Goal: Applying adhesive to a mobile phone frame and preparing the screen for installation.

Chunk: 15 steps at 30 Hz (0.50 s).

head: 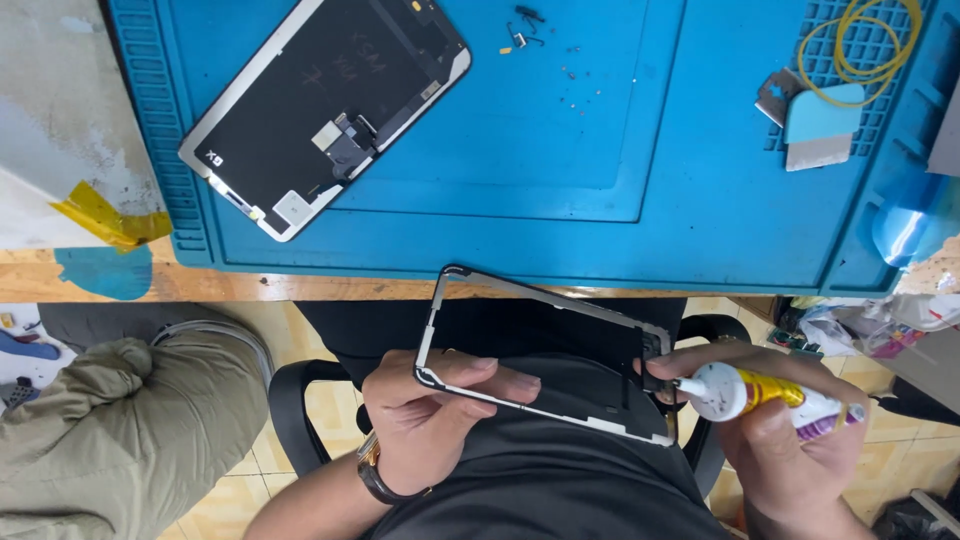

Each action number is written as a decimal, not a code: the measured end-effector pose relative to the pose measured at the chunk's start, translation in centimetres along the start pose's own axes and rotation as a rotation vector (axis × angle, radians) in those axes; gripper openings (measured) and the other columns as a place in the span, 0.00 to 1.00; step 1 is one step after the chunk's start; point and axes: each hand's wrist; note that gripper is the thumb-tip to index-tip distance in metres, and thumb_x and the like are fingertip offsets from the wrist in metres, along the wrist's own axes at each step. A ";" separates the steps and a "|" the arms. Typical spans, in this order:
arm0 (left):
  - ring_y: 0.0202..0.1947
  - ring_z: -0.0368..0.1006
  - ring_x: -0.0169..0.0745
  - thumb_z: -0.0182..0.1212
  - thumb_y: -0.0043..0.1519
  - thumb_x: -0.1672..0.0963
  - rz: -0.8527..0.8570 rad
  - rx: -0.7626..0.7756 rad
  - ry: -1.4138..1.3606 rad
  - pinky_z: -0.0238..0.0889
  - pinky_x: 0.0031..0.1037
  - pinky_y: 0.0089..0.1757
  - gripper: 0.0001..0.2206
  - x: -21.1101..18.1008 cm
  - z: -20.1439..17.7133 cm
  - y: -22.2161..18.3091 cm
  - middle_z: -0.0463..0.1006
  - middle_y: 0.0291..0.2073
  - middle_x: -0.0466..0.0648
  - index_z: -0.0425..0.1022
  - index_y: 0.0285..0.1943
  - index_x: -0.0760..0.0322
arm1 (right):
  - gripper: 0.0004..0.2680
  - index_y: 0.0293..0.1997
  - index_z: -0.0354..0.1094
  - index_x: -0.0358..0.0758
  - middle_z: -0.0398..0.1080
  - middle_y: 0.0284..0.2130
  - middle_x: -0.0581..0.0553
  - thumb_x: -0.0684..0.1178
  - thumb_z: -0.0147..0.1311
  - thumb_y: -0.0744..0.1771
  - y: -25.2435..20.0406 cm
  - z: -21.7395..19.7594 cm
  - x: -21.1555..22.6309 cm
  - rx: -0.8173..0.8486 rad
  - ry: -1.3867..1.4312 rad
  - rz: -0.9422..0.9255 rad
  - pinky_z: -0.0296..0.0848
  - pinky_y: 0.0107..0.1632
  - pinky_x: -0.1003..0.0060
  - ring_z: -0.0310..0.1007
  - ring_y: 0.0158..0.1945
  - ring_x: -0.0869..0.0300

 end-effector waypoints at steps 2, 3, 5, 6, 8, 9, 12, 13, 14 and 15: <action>0.30 0.73 0.51 0.55 0.55 0.60 -0.008 0.009 -0.037 0.73 0.36 0.35 0.08 -0.1 -0.4 0.0 0.73 0.27 0.58 0.69 0.40 0.72 | 0.13 0.20 0.55 0.58 0.65 0.38 0.33 0.67 0.36 0.63 -0.3 0.3 -0.1 0.019 -0.149 -0.009 0.72 0.32 0.72 0.71 0.42 0.53; 0.31 0.73 0.50 0.57 0.53 0.58 -0.043 0.006 -0.014 0.72 0.33 0.36 0.10 -0.2 -0.5 0.0 0.73 0.28 0.58 0.69 0.40 0.72 | 0.17 0.22 0.58 0.49 0.67 0.31 0.39 0.69 0.37 0.62 -0.1 0.8 0.2 -0.025 -0.194 -0.020 0.76 0.32 0.69 0.72 0.33 0.56; 0.32 0.73 0.50 0.58 0.52 0.57 -0.075 0.000 0.008 0.72 0.30 0.36 0.12 -0.4 -0.9 0.2 0.73 0.29 0.59 0.69 0.40 0.72 | 0.21 0.24 0.60 0.41 0.68 0.24 0.45 0.71 0.38 0.61 -0.5 0.5 -0.6 -0.065 -0.238 -0.032 0.80 0.32 0.65 0.73 0.23 0.58; 0.34 0.73 0.50 0.59 0.50 0.54 -0.121 0.036 0.054 0.72 0.28 0.36 0.16 -0.6 -1.0 0.3 0.74 0.29 0.58 0.68 0.41 0.72 | 0.13 0.34 0.57 0.58 0.68 0.23 0.45 0.70 0.37 0.63 -0.9 -0.4 -1.7 -0.035 -0.188 -0.113 0.78 0.32 0.65 0.72 0.23 0.58; 0.35 0.73 0.50 0.60 0.48 0.51 -0.163 0.068 0.100 0.71 0.25 0.36 0.20 -0.9 -1.3 0.7 0.74 0.30 0.57 0.68 0.42 0.71 | 0.08 0.45 0.54 0.74 0.67 0.23 0.45 0.69 0.36 0.64 -1.1 -0.9 -2.0 -0.002 -0.137 -0.195 0.76 0.32 0.65 0.71 0.22 0.58; 0.40 0.70 0.53 0.60 0.45 0.51 -0.213 0.167 0.042 0.70 0.28 0.39 0.25 -1.2 -1.5 0.9 0.71 0.37 0.58 0.63 0.47 0.71 | 0.12 0.33 0.57 0.58 0.68 0.22 0.46 0.69 0.36 0.64 -0.8 -0.5 -1.2 0.039 -0.182 -0.221 0.77 0.31 0.68 0.73 0.22 0.60; 0.50 0.65 0.56 0.61 0.44 0.51 -0.263 0.364 -0.090 0.68 0.34 0.44 0.32 -1.7 -1.8 1.1 0.65 0.48 0.60 0.53 0.57 0.64 | 0.18 0.21 0.62 0.40 0.69 0.22 0.46 0.65 0.37 0.63 -0.2 0.5 1.7 0.113 -0.277 -0.261 0.79 0.30 0.71 0.74 0.21 0.64; 0.53 0.62 0.58 0.61 0.46 0.51 -0.268 0.463 -0.167 0.66 0.37 0.47 0.35 -1.8 -1.8 1.0 0.62 0.52 0.60 0.48 0.62 0.58 | 0.16 0.19 0.62 0.39 0.70 0.22 0.45 0.60 0.38 0.62 0.0 0.8 2.7 0.144 -0.329 -0.271 0.80 0.31 0.71 0.75 0.21 0.65; 0.53 0.62 0.58 0.61 0.46 0.51 -0.268 0.460 -0.165 0.66 0.37 0.47 0.35 -2.6 -1.4 1.5 0.62 0.52 0.60 0.48 0.62 0.58 | 0.16 0.19 0.62 0.39 0.70 0.22 0.45 0.60 0.38 0.62 0.0 0.5 2.6 0.147 -0.326 -0.270 0.80 0.31 0.71 0.75 0.21 0.65; 0.54 0.61 0.56 0.60 0.43 0.50 -0.311 0.499 -0.162 0.63 0.36 0.50 0.39 -3.3 -1.0 1.9 0.58 0.54 0.63 0.43 0.62 0.63 | 0.15 0.20 0.63 0.40 0.70 0.22 0.46 0.61 0.39 0.62 -0.1 0.3 2.4 0.200 -0.312 -0.297 0.81 0.30 0.71 0.76 0.22 0.65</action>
Point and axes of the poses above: each hand's wrist, its own y-axis towards the middle knuckle, its own z-axis out of the palm, x = y × z
